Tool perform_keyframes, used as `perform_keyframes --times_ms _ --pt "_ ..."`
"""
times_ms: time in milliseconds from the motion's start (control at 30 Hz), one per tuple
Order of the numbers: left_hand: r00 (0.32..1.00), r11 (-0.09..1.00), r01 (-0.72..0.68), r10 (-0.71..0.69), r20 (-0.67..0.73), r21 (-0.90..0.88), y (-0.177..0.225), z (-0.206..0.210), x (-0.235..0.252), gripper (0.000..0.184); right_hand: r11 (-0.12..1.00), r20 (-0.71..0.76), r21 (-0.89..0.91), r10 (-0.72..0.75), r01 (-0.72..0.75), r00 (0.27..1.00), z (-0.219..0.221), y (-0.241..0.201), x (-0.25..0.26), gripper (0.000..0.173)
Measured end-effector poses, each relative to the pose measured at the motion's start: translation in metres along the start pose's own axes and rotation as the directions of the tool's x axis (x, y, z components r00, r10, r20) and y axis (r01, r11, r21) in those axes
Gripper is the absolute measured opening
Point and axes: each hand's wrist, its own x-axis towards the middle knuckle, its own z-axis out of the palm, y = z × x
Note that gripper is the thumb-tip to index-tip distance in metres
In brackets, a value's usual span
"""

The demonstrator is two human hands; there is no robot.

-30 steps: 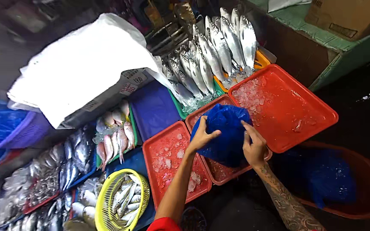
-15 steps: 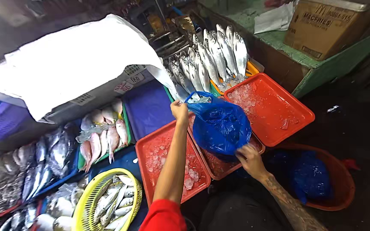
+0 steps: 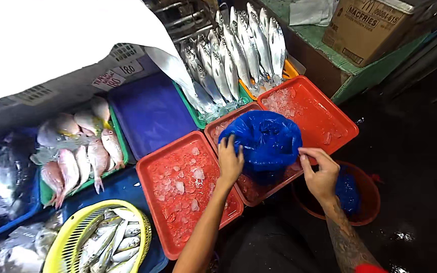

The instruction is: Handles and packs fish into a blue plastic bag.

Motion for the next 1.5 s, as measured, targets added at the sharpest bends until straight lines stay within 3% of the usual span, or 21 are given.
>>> perform_keyframes --times_ms 100,167,233,267,333,367,400,433,533,567,633,700,767,833,867,967,1033,1133,1267,1367,1500 --pt "0.997 1.000 0.010 -0.009 -0.074 0.017 0.023 -0.030 0.014 0.056 0.993 0.186 0.059 -0.110 0.101 0.976 0.033 0.017 0.039 0.032" --pt "0.993 0.997 -0.070 0.074 -0.094 0.041 0.039 -0.037 0.025 0.039 0.989 0.368 0.018 -0.145 0.149 0.918 0.051 0.032 0.053 0.044" --pt "0.993 0.994 -0.104 0.106 -0.044 0.042 0.050 -0.038 0.032 0.020 0.989 0.481 0.024 -0.139 0.145 0.865 0.053 0.043 0.049 0.040" --pt "0.994 0.993 -0.110 0.110 -0.022 0.032 0.051 -0.036 0.035 0.015 0.993 0.559 0.048 -0.118 0.111 0.821 0.045 0.047 0.044 0.035" --pt "0.998 0.997 -0.062 0.061 -0.019 -0.035 0.051 -0.031 0.039 0.011 0.997 0.774 0.073 -0.063 0.010 0.630 0.017 0.053 0.034 0.034" --pt "1.000 0.995 0.000 -0.001 -0.009 -0.095 0.054 -0.031 0.038 0.012 0.995 0.845 0.090 -0.059 -0.034 0.531 0.003 0.057 0.028 0.033" --pt "0.997 0.981 0.082 -0.082 0.011 -0.177 0.060 -0.033 0.038 0.014 0.992 0.870 0.115 -0.071 -0.060 0.487 -0.009 0.061 0.023 0.032" --pt "0.988 0.946 0.157 -0.150 0.049 -0.283 0.068 -0.035 0.037 0.020 0.989 0.857 0.136 -0.083 -0.067 0.508 -0.018 0.064 0.019 0.032" --pt "0.972 0.797 0.232 -0.212 0.101 -0.558 0.086 -0.037 0.040 0.047 0.973 0.608 0.229 -0.124 -0.023 0.784 -0.031 0.060 0.037 0.025" --pt "0.971 0.739 0.232 -0.213 0.107 -0.633 0.089 -0.037 0.046 0.051 0.960 0.486 0.280 -0.139 -0.003 0.863 -0.031 0.055 0.052 0.022" --pt "0.977 0.660 0.199 -0.191 0.095 -0.724 0.086 -0.032 0.063 0.045 0.931 0.299 0.358 -0.185 0.070 0.936 -0.022 0.050 0.082 0.018" --pt "0.977 0.794 0.198 -0.207 0.050 -0.576 0.084 -0.029 0.069 0.039 0.918 0.318 0.366 -0.274 0.149 0.907 0.006 0.052 0.106 0.018" --pt "0.965 0.940 0.259 -0.263 0.016 -0.222 0.091 -0.023 0.054 0.026 0.933 0.523 0.311 -0.328 0.183 0.786 0.050 0.063 0.122 0.018" --pt "0.947 0.946 0.323 -0.322 -0.009 0.042 0.093 -0.004 0.044 0.018 0.952 0.684 0.238 -0.305 0.192 0.663 0.091 0.068 0.129 0.011" --pt "0.946 0.940 0.325 -0.324 -0.025 0.108 0.088 0.009 0.041 0.017 0.951 0.707 0.226 -0.309 0.210 0.636 0.106 0.069 0.129 0.004" --pt "0.955 0.930 0.296 -0.283 -0.087 0.219 0.074 0.037 0.037 0.025 0.937 0.744 0.203 -0.337 0.285 0.577 0.123 0.071 0.131 0.006" --pt "0.960 0.937 0.274 -0.252 -0.125 0.216 0.070 0.043 0.032 0.029 0.927 0.743 0.236 -0.366 0.292 0.561 0.123 0.075 0.132 0.004" --pt "0.963 0.951 0.269 -0.261 -0.073 0.152 0.069 0.034 0.030 0.033 0.924 0.761 0.288 -0.379 0.250 0.527 0.119 0.077 0.137 0.008" --pt "0.946 0.944 0.322 -0.320 0.046 -0.067 0.050 0.020 0.033 0.029 0.953 0.845 0.288 -0.300 0.097 0.443 0.116 0.081 0.151 0.012" --pt "0.904 0.867 0.427 -0.407 0.129 -0.259 0.042 0.009 0.037 0.015 0.929 0.755 0.368 -0.321 0.035 0.571 0.111 0.088 0.143 0.004" --pt "0.894 0.789 0.435 -0.435 0.106 -0.434 0.023 0.017 0.042 0.017 0.927 0.727 0.370 -0.326 0.054 0.605 0.119 0.093 0.139 0.004"
